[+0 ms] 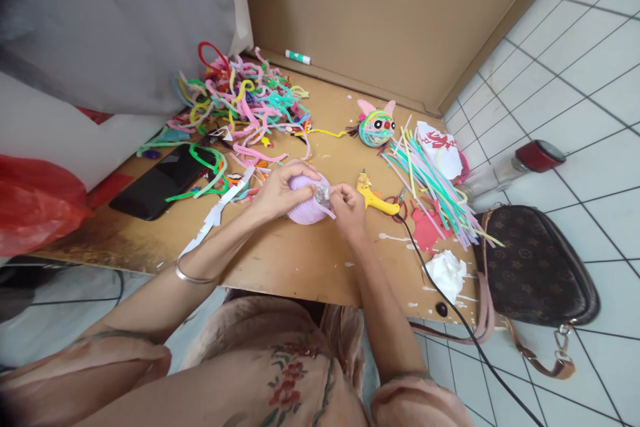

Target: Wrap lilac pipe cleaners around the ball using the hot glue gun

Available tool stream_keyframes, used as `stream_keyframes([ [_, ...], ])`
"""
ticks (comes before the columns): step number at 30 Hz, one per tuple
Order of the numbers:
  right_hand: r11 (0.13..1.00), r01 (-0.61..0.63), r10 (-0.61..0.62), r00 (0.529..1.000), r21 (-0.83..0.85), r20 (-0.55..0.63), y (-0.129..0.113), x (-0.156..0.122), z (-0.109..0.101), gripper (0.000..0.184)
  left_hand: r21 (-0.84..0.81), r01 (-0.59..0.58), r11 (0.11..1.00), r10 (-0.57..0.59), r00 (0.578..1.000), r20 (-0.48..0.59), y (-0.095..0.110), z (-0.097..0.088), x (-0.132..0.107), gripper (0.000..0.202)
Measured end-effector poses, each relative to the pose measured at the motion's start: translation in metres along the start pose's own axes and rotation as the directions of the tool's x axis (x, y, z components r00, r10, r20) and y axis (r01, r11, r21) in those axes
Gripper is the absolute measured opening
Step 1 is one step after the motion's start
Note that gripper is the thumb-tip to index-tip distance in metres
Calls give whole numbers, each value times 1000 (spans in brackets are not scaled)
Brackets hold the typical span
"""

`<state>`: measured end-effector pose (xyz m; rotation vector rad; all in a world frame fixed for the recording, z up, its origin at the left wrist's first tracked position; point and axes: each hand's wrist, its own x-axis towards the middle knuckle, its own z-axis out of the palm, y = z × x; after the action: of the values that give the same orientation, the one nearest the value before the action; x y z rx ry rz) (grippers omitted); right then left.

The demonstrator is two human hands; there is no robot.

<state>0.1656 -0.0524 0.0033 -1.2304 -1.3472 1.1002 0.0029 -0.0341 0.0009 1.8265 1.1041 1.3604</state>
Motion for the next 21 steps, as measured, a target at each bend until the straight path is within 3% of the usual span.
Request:
stream_keyframes([
  [5,966,-17,39,996,259,-79,3,4,2,33,-10,53,999,-53,998,-25,0,-3,1,15],
  [7,933,45,9,989,357,-147,-7,9,-10,36,-15,134,991,-134,988,-77,0,-6,0,17],
  [9,925,178,-102,968,335,-231,-17,12,-23,36,-24,182,983,-184,978,-98,1,-9,0,17],
  [12,955,261,-221,942,139,-251,-25,11,-37,35,-35,167,985,-169,983,-78,2,-11,0,18],
  [15,941,257,-308,921,-222,-237,-18,10,-45,35,-40,173,984,-175,981,-81,2,-12,1,18],
  [18,803,234,-408,886,-547,-220,-6,21,-60,42,-37,160,986,-162,986,-48,2,-13,1,19],
  [21,673,172,-484,837,-720,-253,7,43,-79,45,-37,123,992,-123,992,-19,3,-14,1,19],
])
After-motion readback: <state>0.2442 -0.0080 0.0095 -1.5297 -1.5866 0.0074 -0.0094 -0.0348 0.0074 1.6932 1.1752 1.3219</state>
